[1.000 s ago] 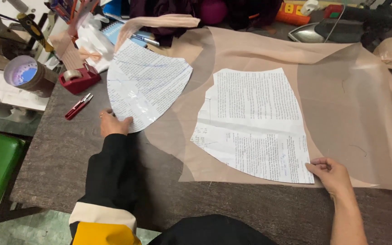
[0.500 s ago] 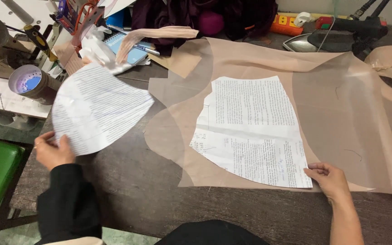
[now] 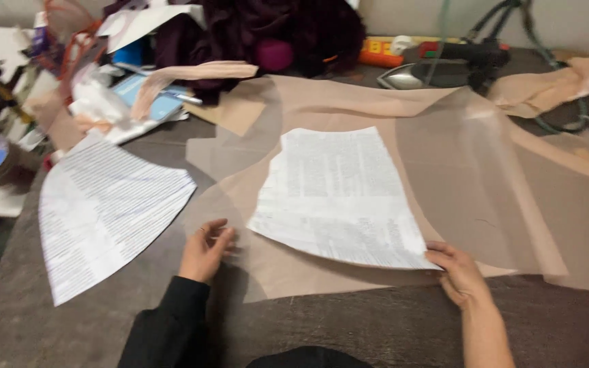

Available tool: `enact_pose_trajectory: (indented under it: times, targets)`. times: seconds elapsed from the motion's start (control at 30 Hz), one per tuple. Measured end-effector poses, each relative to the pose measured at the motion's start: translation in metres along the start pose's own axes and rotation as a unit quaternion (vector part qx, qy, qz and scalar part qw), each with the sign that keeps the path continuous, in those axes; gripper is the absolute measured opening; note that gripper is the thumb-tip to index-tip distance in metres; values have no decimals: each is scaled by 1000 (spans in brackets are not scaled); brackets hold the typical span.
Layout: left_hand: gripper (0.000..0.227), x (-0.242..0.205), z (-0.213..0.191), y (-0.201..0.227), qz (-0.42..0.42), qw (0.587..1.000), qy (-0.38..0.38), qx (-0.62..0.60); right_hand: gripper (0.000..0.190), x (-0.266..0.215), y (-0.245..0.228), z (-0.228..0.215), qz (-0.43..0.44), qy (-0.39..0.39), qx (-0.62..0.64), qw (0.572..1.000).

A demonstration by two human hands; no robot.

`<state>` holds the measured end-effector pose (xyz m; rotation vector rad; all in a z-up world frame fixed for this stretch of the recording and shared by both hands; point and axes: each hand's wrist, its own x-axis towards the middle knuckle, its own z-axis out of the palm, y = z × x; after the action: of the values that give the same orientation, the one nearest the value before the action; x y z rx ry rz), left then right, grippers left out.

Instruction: The person handles a piece of light-colored fabric and a paper pattern on a work table. They smooth the fabric, fold it, and position the pattern on top, adjusting the alignment of the materials.

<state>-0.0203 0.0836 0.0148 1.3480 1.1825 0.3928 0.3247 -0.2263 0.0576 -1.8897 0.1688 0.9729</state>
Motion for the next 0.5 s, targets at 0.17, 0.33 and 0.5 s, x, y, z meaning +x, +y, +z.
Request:
enact_pose_trajectory:
  times: [0.17,0.33,0.5]
  targets:
    - [67,-27,33,70,-131,979,-44,-148,38,0,20,6,-17,-29,85,996]
    - [85,-22,19,66,-131,972,-37,-192,30,-11,28,29,-77,-42,76,993]
    - [57,-9,-8,12,-39,981,51,-182,21,-26,26,64,-94,-128,12,987]
